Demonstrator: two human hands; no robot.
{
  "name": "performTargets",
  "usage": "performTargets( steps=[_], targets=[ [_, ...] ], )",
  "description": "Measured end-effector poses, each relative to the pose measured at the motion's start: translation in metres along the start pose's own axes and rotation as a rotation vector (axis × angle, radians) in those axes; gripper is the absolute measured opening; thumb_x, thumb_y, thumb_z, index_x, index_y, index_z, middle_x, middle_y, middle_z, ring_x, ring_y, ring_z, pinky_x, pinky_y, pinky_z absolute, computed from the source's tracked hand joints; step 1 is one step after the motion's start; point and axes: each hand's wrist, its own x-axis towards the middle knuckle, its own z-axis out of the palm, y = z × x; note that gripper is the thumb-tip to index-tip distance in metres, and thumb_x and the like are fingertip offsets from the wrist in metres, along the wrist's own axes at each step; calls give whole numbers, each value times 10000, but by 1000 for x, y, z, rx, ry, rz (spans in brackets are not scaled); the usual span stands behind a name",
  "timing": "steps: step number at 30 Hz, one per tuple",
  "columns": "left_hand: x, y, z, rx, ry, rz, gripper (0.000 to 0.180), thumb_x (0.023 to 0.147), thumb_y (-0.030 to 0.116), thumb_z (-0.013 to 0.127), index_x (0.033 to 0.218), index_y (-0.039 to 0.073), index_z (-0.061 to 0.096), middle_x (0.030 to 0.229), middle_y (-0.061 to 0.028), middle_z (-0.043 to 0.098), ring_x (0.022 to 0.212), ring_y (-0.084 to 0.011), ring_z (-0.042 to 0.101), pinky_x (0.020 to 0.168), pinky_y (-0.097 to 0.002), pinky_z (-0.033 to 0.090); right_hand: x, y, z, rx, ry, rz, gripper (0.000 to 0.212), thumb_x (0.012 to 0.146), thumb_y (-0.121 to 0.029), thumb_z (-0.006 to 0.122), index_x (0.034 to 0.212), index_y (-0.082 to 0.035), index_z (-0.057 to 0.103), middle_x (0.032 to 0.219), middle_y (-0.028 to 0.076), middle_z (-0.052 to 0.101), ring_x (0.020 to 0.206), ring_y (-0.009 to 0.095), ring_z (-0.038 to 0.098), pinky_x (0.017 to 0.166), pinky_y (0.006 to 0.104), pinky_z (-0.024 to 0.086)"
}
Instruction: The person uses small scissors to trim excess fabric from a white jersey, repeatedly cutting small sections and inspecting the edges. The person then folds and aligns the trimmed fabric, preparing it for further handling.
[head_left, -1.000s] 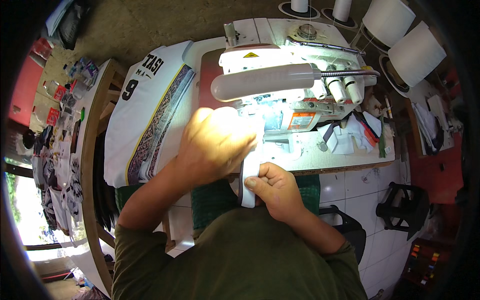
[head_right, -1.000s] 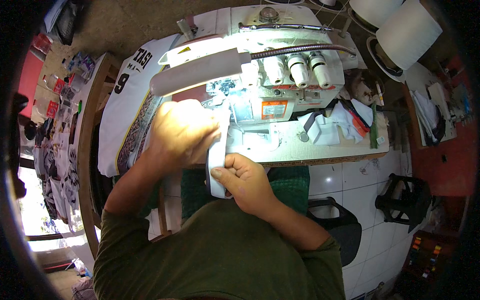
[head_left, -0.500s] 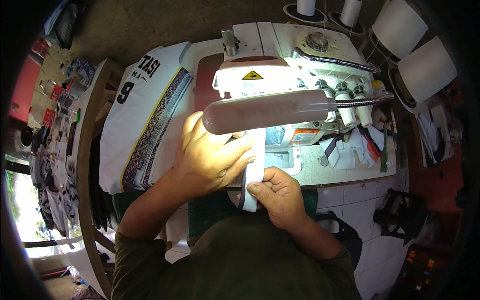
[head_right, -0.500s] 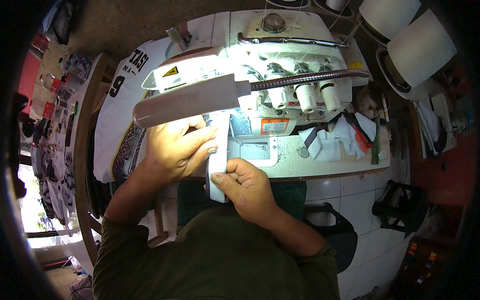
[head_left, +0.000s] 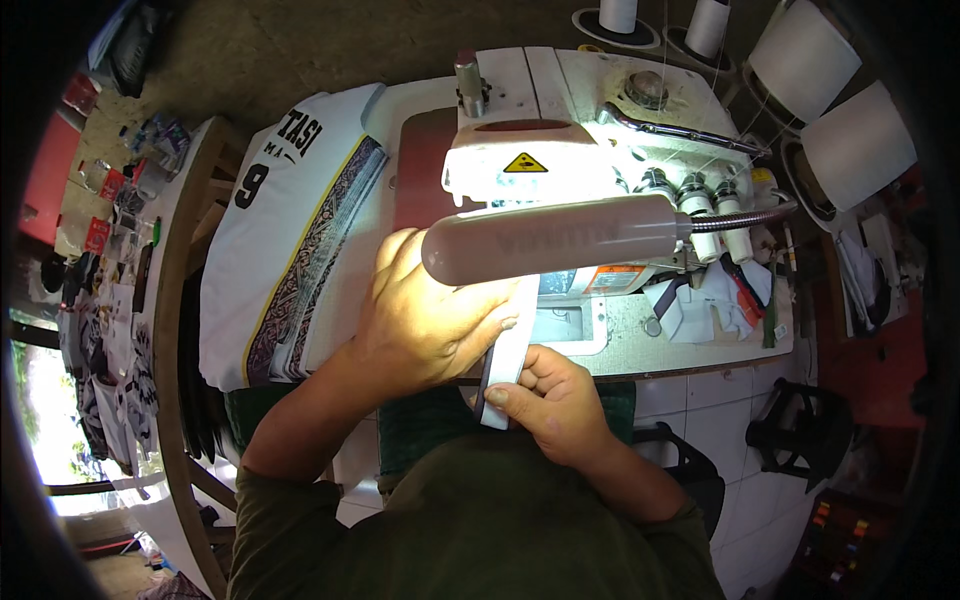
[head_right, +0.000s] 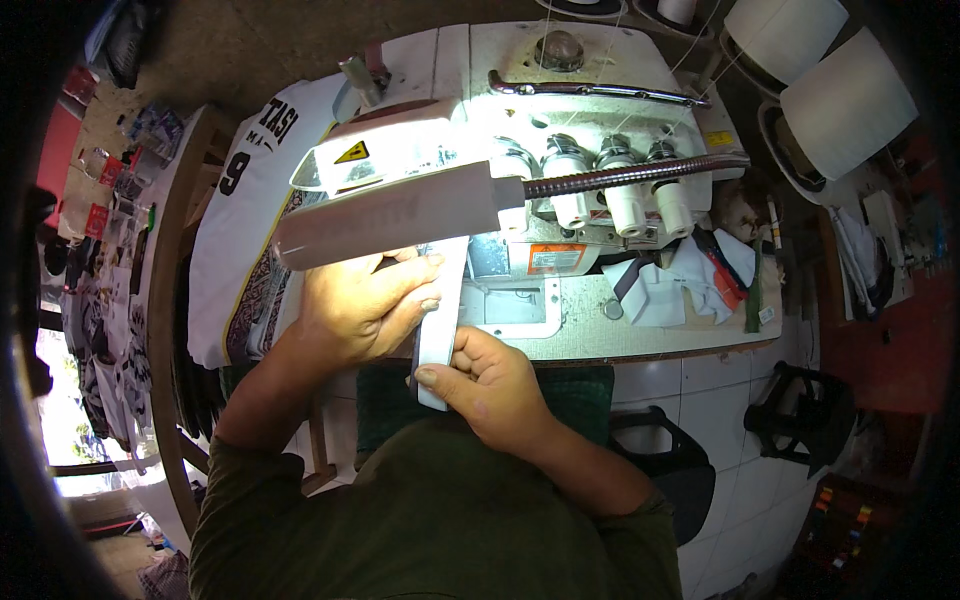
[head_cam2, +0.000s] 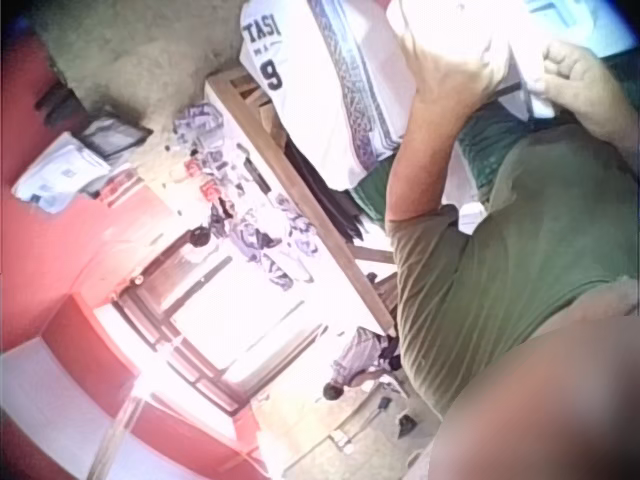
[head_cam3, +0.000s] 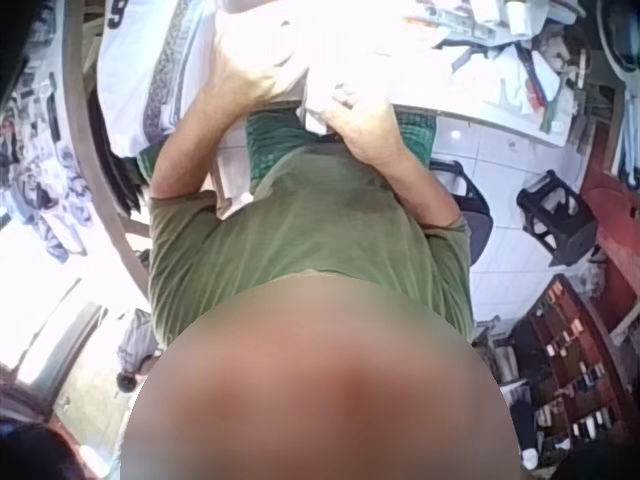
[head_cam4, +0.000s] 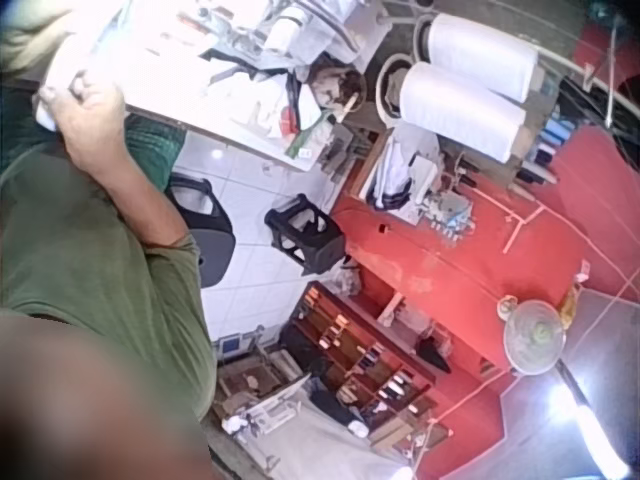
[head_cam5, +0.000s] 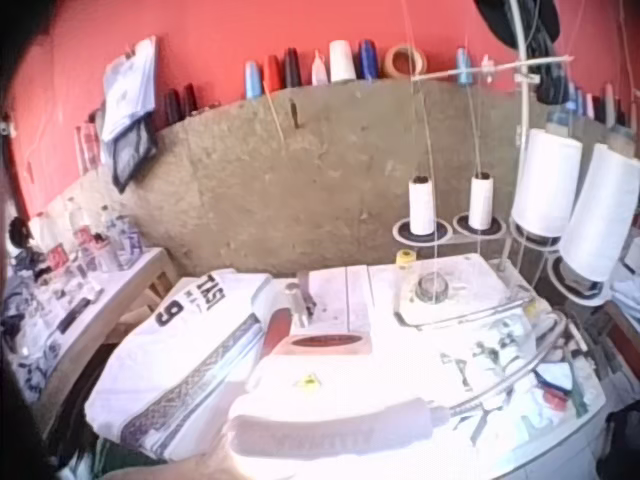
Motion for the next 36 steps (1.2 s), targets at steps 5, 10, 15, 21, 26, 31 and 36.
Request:
performTargets(
  steps=[5,10,15,21,26,31,36],
  targets=[
    [0,-2,2,-35,-8,-33,265,817,202,795,1070,132,763,1132,-105,686,1033,-317,615,936,-452,445,6,3,-3,-68,-8,17,173,1012,-91,663,1126,38,663,1040,95,749,942,93,681,850,264,549],
    [-2,-3,-3,-184,154,-79,217,797,110,802,1006,85,750,1019,-127,697,946,-329,663,861,-427,511,5,5,-10,-58,-34,59,168,1005,-91,669,1119,32,674,1029,83,745,937,93,674,854,258,540],
    [-3,-7,-9,-167,161,-22,179,789,48,787,954,47,717,972,-110,717,919,-325,685,852,-413,536,-3,-4,-9,-154,-136,123,179,1009,-105,663,1138,17,689,1021,54,734,920,86,655,842,252,528],
    [-14,-3,-10,55,-8,306,357,750,156,756,1098,94,712,1254,-110,673,1147,-320,650,948,-478,501,-15,-19,0,-114,-133,205,162,997,-147,690,1070,-4,711,983,26,729,838,64,637,733,235,513],
    [-24,1,-6,64,16,324,312,802,175,712,1105,102,705,1266,-126,675,1176,-337,648,985,-495,499,-23,-13,10,-357,3,221,121,979,-141,703,1014,-25,701,929,56,760,686,47,607,572,199,459],
    [-24,-1,-5,70,35,334,309,805,171,711,1107,103,708,1255,-129,678,1174,-338,650,983,-497,501,-26,-10,14,-353,22,113,159,979,-175,722,998,-20,695,840,28,724,682,37,600,579,206,460],
    [-27,-1,-4,44,22,306,349,775,97,750,1122,115,720,1252,-129,687,1184,-350,652,996,-508,505,-29,-11,15,-162,-27,193,166,1022,-166,645,1099,-21,663,941,70,758,763,84,676,579,216,480]
  ],
)
